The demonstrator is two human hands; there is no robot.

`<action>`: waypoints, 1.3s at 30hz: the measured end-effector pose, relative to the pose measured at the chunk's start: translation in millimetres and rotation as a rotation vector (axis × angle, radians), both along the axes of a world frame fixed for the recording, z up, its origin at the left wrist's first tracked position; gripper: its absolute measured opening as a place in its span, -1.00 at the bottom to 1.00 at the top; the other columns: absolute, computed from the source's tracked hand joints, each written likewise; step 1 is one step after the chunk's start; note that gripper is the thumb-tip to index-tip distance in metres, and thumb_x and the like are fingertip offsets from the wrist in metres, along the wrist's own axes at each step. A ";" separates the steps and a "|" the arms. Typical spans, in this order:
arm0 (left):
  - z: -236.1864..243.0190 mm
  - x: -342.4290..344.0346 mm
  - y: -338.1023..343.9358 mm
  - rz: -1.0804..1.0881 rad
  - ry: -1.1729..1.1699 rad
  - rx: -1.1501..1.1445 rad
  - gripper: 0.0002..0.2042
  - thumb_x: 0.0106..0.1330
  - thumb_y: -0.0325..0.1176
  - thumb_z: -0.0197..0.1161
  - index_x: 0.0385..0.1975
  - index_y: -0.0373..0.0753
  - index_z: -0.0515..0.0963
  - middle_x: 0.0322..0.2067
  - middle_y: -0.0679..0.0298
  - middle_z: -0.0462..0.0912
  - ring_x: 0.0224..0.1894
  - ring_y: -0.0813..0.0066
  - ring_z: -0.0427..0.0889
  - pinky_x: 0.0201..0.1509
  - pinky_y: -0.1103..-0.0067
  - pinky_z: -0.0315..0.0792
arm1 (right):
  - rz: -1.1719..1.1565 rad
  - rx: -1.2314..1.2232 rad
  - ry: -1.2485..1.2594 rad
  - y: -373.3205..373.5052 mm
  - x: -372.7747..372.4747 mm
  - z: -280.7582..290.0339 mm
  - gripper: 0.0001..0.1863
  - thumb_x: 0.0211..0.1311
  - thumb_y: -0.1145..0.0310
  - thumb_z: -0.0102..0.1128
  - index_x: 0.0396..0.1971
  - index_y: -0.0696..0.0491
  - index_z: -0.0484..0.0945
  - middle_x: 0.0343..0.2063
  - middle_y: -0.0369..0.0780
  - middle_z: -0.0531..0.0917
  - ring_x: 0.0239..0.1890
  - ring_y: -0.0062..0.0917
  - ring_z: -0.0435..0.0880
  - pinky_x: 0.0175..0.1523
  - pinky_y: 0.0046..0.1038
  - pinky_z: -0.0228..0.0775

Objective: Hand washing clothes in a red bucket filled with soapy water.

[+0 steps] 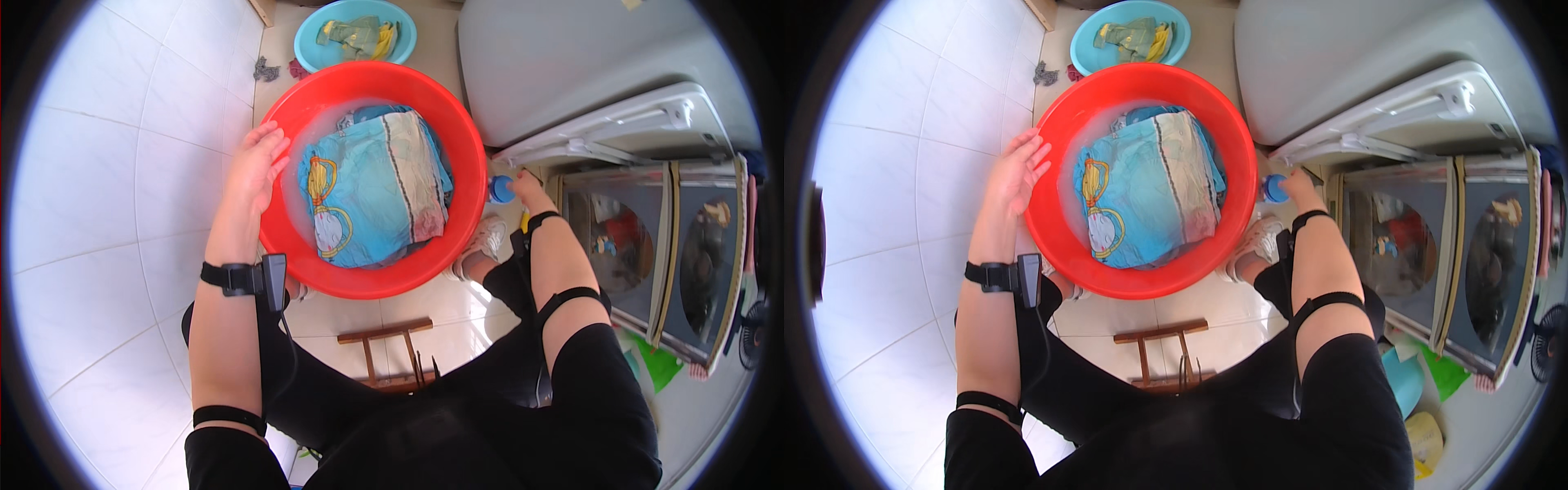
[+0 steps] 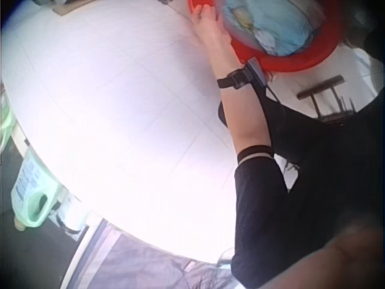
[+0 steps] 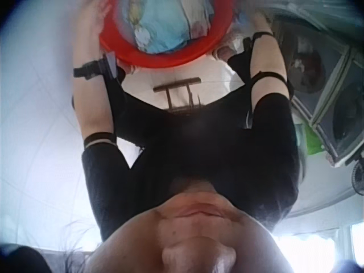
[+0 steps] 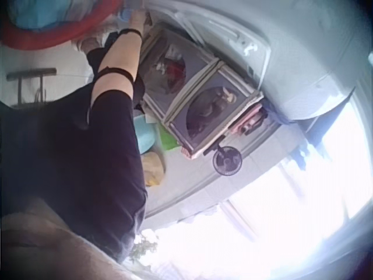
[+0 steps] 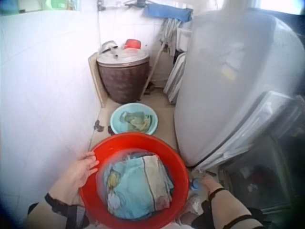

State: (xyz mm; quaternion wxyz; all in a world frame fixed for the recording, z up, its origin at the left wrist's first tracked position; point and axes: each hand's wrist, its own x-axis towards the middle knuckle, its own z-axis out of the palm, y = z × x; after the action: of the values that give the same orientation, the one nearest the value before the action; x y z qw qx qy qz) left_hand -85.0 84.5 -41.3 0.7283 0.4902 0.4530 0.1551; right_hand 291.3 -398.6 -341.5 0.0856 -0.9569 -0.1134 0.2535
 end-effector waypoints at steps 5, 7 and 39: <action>-13.0 13.0 4.3 0.011 0.033 0.015 -0.60 0.46 -0.31 0.22 0.25 -0.22 0.40 0.18 0.23 0.50 0.26 0.32 0.48 0.30 0.37 0.37 | -0.014 -0.076 -0.016 55.5 -14.1 -34.3 -0.11 0.06 0.07 0.46 0.34 0.16 0.31 0.24 0.11 0.51 0.29 -0.08 0.52 0.31 -0.19 0.41; -13.4 28.4 0.2 0.018 0.072 0.025 -0.61 0.49 -0.33 0.18 0.26 -0.23 0.40 0.19 0.23 0.51 0.28 0.35 0.48 0.31 0.39 0.38 | -0.054 -0.110 -0.028 55.5 -10.0 -45.1 -0.12 0.04 -0.03 0.47 0.30 0.09 0.32 0.13 0.16 0.53 0.21 0.04 0.53 0.27 -0.15 0.43; -7.8 41.1 -40.0 -0.061 0.100 -0.014 -0.63 0.50 -0.33 0.15 0.23 -0.32 0.41 0.17 0.15 0.52 0.27 0.29 0.51 0.32 0.37 0.42 | 0.585 -0.189 -0.083 47.0 -58.6 3.0 -0.36 0.06 0.31 0.47 0.16 0.02 0.41 0.03 0.05 0.54 -0.04 0.04 0.65 0.07 -0.11 0.57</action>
State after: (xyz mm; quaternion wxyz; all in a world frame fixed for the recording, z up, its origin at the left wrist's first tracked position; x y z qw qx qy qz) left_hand -43.9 44.5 -49.1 0.7125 0.5057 0.4749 0.1049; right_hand 232.7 -351.6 -338.5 -0.0848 -0.8969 -0.3633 0.2374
